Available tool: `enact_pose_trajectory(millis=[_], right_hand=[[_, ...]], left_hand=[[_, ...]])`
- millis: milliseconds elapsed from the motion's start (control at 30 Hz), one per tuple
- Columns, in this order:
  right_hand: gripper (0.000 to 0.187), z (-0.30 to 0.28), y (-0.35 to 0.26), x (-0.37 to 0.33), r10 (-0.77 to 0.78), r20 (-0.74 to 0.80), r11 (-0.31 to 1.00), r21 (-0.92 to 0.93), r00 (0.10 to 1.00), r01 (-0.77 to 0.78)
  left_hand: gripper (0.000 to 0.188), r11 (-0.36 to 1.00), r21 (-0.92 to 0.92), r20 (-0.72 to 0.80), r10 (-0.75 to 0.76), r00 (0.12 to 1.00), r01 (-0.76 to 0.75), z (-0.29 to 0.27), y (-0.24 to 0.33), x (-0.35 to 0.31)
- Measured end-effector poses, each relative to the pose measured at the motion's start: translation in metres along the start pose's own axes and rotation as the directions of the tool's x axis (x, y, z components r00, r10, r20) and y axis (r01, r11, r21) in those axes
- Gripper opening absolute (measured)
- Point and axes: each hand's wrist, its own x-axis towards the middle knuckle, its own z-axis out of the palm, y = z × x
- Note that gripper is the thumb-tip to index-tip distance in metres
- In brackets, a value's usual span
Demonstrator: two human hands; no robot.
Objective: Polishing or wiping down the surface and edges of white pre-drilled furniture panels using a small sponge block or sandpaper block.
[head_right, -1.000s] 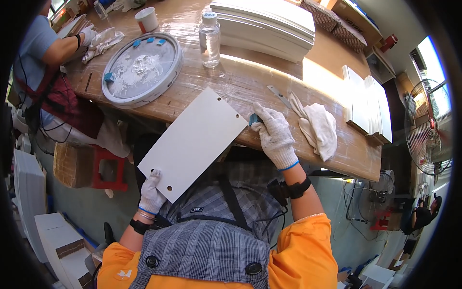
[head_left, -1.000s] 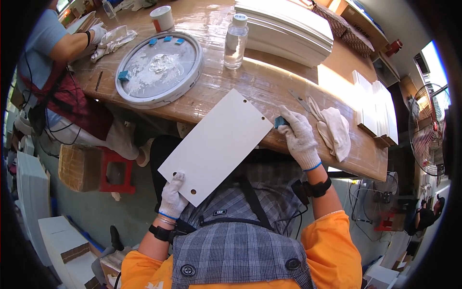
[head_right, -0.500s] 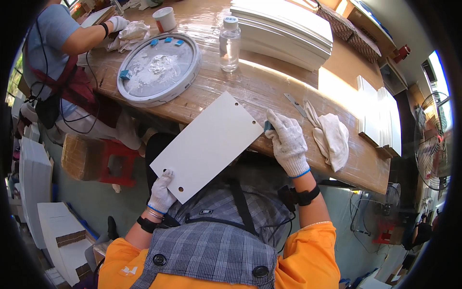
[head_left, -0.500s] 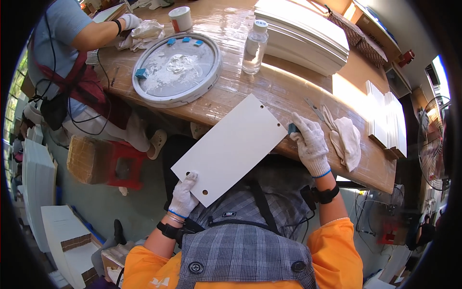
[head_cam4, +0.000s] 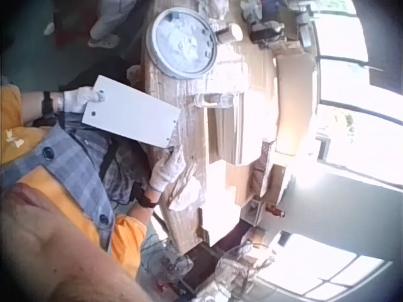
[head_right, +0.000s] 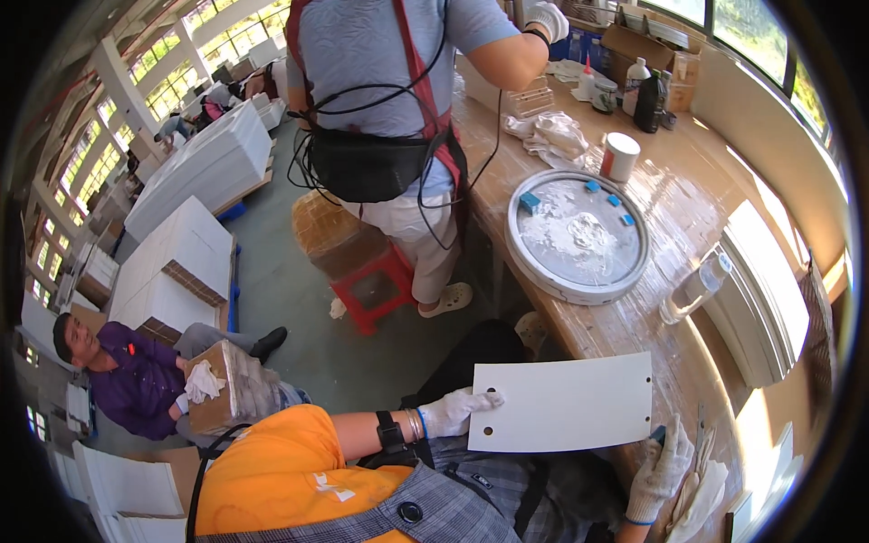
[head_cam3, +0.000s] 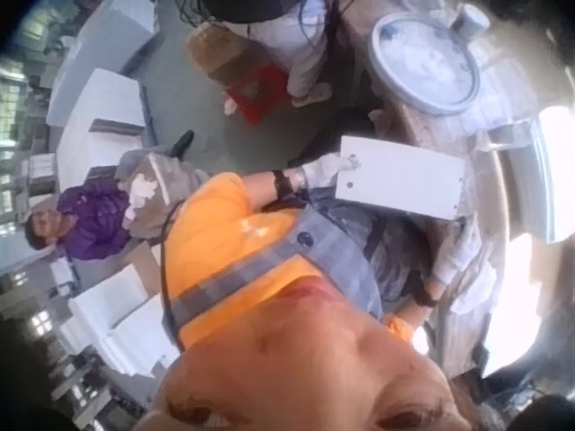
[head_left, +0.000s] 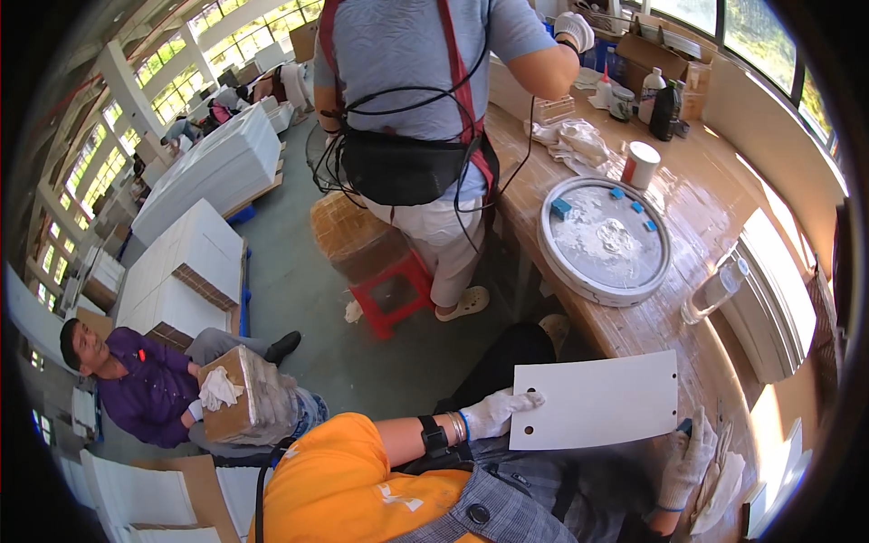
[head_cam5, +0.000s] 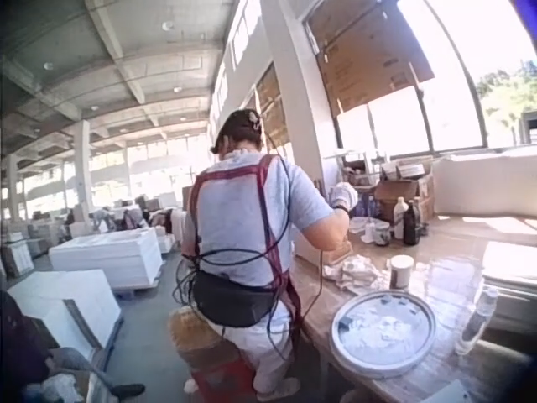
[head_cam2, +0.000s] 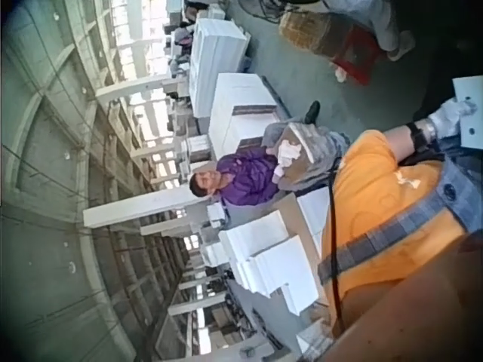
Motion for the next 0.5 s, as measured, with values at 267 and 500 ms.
enact_pose_trajectory(millis=[267, 500], right_hand=[[0.053, -0.013, 0.001, 0.006, 0.04, -0.078, 0.979, -0.195, 0.996, -0.054], [0.056, -0.009, -0.004, 0.017, 0.13, -0.065, 0.991, -0.005, 0.989, -0.13]], left_hand=[[0.033, 0.999, -0.024, 0.048, 0.038, 0.998, -0.037, -0.002, -0.002, 0.006], [0.037, 0.996, -0.078, -0.02, 0.033, 0.999, -0.035, -0.002, 0.013, 0.001]])
